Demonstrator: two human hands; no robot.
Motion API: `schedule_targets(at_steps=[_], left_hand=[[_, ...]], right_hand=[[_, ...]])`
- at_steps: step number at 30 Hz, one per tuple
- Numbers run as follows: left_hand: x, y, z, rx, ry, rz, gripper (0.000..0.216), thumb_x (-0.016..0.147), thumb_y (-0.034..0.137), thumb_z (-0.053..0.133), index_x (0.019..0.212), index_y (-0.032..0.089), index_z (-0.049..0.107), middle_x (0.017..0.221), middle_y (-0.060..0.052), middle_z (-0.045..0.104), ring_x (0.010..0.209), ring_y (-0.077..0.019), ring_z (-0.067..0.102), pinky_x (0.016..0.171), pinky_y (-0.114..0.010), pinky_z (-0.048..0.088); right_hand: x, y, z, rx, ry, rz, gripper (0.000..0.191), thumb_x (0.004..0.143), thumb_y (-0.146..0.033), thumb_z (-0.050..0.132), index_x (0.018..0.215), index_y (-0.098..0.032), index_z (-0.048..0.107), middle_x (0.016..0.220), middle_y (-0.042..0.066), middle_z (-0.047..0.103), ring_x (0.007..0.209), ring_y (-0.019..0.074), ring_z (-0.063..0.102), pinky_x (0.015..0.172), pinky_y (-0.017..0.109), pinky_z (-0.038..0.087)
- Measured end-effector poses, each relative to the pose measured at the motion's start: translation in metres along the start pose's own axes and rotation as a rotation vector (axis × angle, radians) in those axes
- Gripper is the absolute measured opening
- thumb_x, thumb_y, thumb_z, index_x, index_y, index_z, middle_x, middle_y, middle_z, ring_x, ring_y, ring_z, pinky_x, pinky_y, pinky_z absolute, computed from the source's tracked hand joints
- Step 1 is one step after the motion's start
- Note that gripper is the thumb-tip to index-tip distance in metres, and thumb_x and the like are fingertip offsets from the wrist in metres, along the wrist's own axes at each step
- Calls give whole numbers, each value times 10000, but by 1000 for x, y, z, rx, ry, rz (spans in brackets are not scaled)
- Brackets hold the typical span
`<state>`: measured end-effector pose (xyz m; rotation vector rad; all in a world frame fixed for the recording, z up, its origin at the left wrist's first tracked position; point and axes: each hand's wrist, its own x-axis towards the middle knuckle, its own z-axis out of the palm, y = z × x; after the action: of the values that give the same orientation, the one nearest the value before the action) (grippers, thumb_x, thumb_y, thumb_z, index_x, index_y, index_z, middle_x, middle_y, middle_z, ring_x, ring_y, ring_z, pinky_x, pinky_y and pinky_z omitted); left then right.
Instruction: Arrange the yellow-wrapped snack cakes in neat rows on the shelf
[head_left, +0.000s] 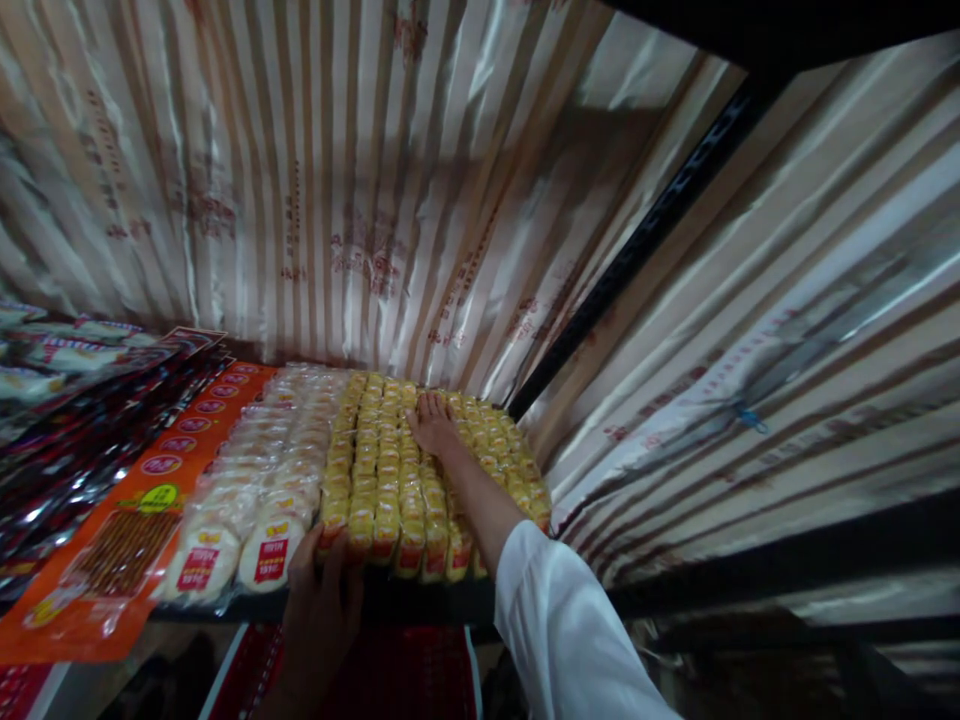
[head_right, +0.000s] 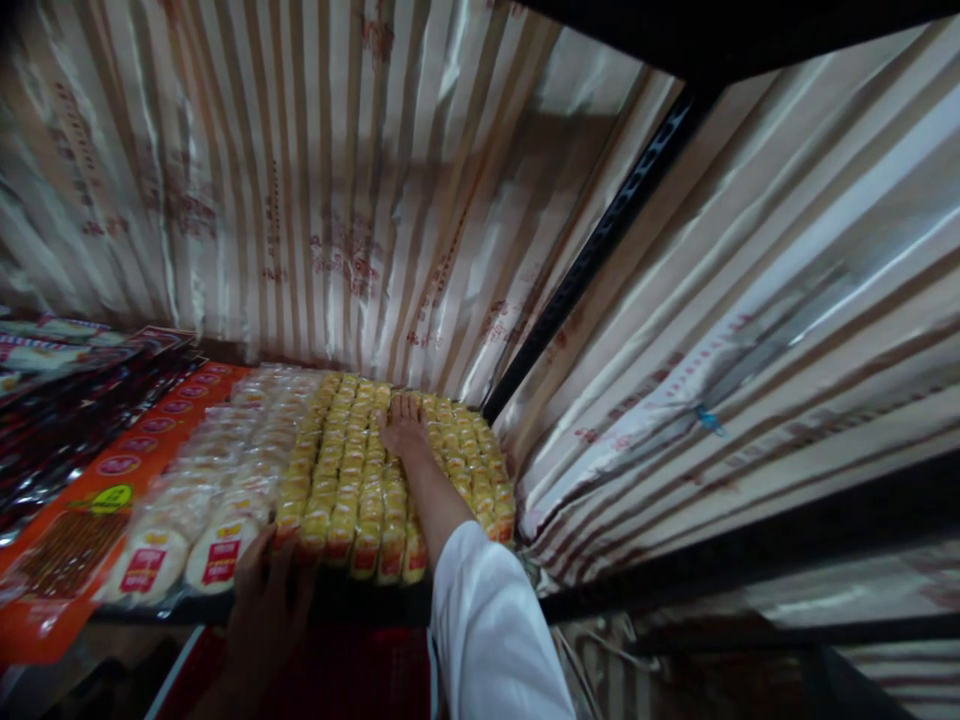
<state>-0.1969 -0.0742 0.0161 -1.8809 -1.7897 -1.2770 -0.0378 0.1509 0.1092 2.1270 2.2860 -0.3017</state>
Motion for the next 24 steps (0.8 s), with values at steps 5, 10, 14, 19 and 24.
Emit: schedule_targets(at_steps=[5, 10, 14, 19, 24], left_hand=[[1, 0, 0, -8, 8, 7, 325, 832, 198, 507, 1155, 169, 483, 1262, -174, 423, 1190, -314, 437, 893, -467, 467], [0, 0, 0, -6, 7, 13, 315, 830, 202, 513, 1139, 145, 501, 1273, -193, 416, 1187, -320, 439, 894, -454, 474], [1, 2, -2, -14, -26, 2, 332, 828, 167, 498, 1159, 136, 500, 1277, -191, 405, 1190, -312, 434, 903, -452, 474], [3, 3, -5, -24, -24, -7, 355, 829, 156, 499, 1183, 138, 483, 1285, -188, 403, 1196, -306, 432, 914, -457, 468], [4, 4, -7, -35, -21, 1, 362, 841, 153, 478, 1203, 157, 473, 1280, -179, 415, 1197, -296, 442, 912, -461, 466]], right_hand=[[-6, 13, -7, 0, 107, 41, 696, 922, -534, 32, 1475, -115, 86, 1546, 70, 47, 1418, 177, -23, 1125, 383, -31], [-16, 37, -10, -16, 40, 169, 682, 928, -509, 75, 1471, -98, 104, 1541, 87, 93, 1419, 196, 7, 1126, 402, 2], [-19, 23, -18, -45, 93, 137, 670, 938, -495, 88, 1468, -86, 117, 1539, 103, 88, 1419, 207, 12, 1125, 419, -5], [-35, -46, -21, -28, 159, -223, 629, 947, -480, 98, 1476, -139, 99, 1545, 29, 25, 1415, 150, -58, 1132, 350, -33], [-44, -92, 3, -21, -1, -433, 631, 943, -480, 149, 1470, -133, 144, 1541, 33, 74, 1418, 141, 1, 1135, 333, -22]])
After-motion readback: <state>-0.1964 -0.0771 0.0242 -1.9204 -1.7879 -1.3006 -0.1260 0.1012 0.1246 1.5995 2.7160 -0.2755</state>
